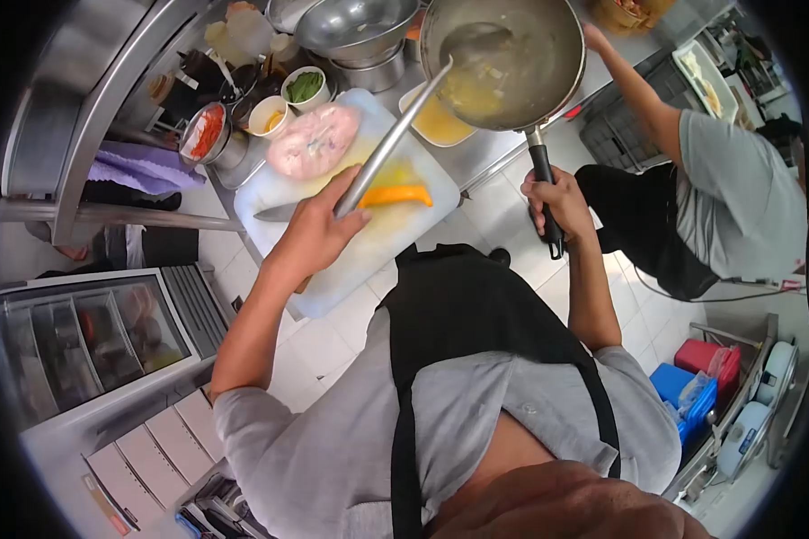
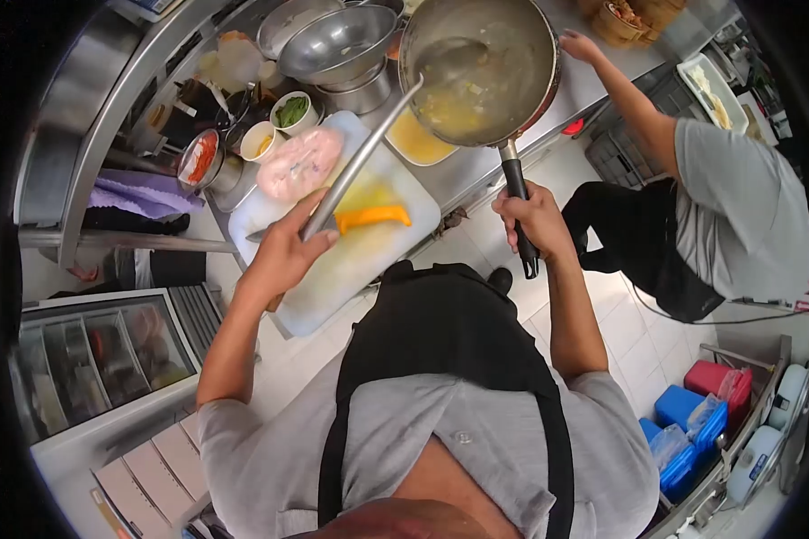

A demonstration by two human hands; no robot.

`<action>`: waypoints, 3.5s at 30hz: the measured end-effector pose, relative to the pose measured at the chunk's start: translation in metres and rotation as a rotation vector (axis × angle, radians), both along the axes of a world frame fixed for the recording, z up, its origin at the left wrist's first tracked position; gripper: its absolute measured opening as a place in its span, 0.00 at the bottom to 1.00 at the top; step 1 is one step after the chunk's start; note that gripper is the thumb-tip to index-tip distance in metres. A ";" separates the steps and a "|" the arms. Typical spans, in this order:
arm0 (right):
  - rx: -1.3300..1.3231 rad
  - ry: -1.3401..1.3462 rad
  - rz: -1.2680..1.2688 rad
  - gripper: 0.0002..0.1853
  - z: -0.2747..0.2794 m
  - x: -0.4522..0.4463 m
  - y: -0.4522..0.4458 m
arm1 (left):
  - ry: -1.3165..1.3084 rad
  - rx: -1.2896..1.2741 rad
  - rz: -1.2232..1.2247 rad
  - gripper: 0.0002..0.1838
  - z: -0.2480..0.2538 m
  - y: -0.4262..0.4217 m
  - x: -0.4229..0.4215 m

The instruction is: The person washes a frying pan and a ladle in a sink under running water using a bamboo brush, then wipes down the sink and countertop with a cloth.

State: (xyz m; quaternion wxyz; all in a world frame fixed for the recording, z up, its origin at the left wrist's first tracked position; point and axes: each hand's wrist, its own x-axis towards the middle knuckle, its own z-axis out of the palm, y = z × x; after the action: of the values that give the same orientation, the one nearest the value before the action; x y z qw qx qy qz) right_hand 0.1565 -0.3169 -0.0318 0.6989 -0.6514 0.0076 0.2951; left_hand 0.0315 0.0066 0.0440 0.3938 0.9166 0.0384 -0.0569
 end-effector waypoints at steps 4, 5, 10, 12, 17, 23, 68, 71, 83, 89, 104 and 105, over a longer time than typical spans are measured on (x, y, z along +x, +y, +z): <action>-0.043 -0.035 -0.021 0.11 0.005 -0.003 0.006 | -0.079 0.033 0.036 0.31 -0.006 -0.002 0.009; -0.050 -0.047 -0.017 0.11 0.005 -0.003 0.006 | 0.084 -0.027 0.090 0.31 -0.002 -0.002 0.009; -0.108 -0.062 0.000 0.11 0.006 -0.002 0.012 | 0.412 -0.434 0.208 0.31 0.018 -0.021 -0.001; -0.112 -0.072 -0.007 0.11 0.006 -0.002 0.013 | 0.472 -0.579 0.198 0.28 0.028 -0.023 -0.004; -0.136 -0.067 -0.036 0.12 0.006 -0.002 0.016 | 0.597 -1.051 0.271 0.24 0.037 -0.030 -0.016; -0.099 -0.034 -0.073 0.11 0.003 -0.002 0.013 | 0.607 -1.546 0.262 0.23 0.011 -0.024 -0.020; -0.197 -0.336 0.086 0.07 -0.002 0.046 -0.024 | -0.035 0.725 0.074 0.37 -0.002 -0.066 -0.075; -0.145 -0.287 0.109 0.08 -0.014 0.056 -0.026 | 0.107 0.727 0.160 0.36 0.039 -0.089 -0.096; 0.507 0.156 0.262 0.11 -0.028 -0.014 -0.065 | 0.054 -0.771 0.411 0.32 0.009 -0.187 -0.101; 0.591 0.344 0.384 0.07 -0.004 -0.092 -0.080 | 0.137 -0.994 0.414 0.32 0.026 -0.169 -0.173; 0.081 0.581 1.183 0.08 0.008 -0.142 0.163 | -0.103 -0.803 1.330 0.35 0.045 -0.108 -0.397; 0.072 0.592 1.220 0.08 0.002 -0.147 0.188 | -0.097 -0.791 1.377 0.34 0.034 -0.095 -0.396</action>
State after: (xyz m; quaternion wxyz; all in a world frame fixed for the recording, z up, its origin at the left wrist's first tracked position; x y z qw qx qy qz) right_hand 0.0093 -0.1287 -0.0299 0.3969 -0.4071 -0.1802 0.8027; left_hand -0.3647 -0.0889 0.0783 0.6379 0.4804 0.5562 0.2300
